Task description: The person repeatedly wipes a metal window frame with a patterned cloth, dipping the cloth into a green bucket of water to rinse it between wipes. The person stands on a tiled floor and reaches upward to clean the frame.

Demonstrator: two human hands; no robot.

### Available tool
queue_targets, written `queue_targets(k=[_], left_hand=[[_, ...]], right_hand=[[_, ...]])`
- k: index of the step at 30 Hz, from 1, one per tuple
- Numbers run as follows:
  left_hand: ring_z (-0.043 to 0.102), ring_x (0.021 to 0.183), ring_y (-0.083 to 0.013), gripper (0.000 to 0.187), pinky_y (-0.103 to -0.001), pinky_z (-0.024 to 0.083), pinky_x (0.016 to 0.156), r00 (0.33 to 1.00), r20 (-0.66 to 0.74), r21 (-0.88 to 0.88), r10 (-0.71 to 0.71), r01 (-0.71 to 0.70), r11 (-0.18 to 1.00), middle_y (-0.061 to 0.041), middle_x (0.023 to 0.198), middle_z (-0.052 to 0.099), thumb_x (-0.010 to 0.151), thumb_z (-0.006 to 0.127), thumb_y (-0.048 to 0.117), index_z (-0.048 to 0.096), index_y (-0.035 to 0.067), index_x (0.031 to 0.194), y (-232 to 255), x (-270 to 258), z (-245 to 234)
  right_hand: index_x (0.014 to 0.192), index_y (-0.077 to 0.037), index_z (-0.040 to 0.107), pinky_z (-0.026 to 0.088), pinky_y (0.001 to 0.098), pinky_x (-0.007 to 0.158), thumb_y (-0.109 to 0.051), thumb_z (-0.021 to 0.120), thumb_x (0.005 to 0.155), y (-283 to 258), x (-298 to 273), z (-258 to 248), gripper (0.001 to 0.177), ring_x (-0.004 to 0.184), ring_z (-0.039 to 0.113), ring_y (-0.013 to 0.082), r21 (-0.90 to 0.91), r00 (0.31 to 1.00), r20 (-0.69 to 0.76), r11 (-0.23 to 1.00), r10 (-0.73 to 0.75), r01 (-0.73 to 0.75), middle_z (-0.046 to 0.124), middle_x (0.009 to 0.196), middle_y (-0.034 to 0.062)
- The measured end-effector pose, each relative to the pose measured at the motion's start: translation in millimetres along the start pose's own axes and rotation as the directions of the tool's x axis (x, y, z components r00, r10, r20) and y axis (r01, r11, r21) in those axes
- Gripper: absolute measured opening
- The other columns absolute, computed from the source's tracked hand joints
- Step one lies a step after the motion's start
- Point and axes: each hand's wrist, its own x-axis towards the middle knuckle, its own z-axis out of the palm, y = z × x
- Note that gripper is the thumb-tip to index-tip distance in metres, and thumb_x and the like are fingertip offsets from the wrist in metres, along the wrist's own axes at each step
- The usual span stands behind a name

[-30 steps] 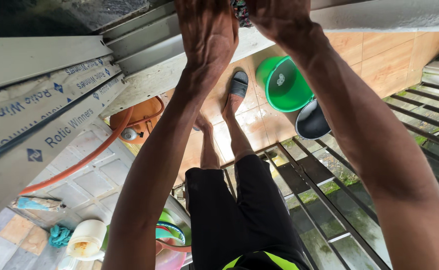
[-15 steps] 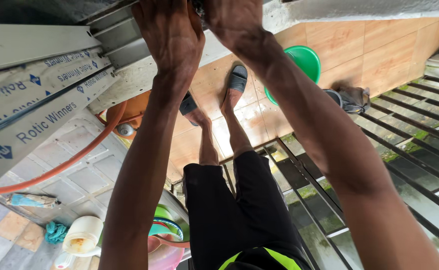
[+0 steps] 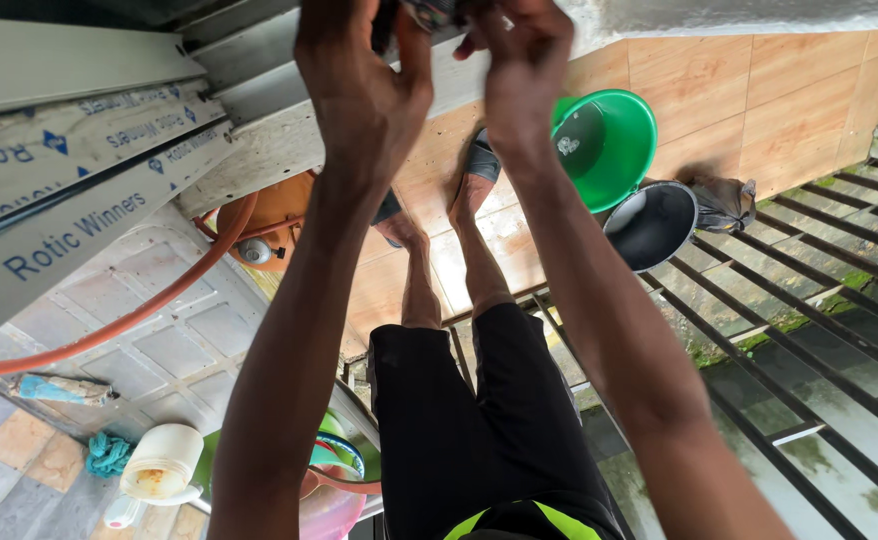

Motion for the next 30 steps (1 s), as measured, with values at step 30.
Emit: queue_targets(k=[30], left_hand=[[0.074,0.096,-0.0124,0.023,-0.028,0.066,0.075,0.767,0.400,-0.215,-0.502,0.611,0.762,-0.009,0.108,0.077,0.095,0.078,0.010,0.074,0.001,0.115,65.3,-87.1,-41.2]], right_hand=[[0.125,-0.003,0.060,0.057,0.0369,0.069,-0.022,0.065,0.104,-39.0,-137.2,-23.6,0.029,0.083,0.067,0.0207,0.601,0.696,0.231,0.463,0.680,-0.651,0.070,0.103,0.0116]])
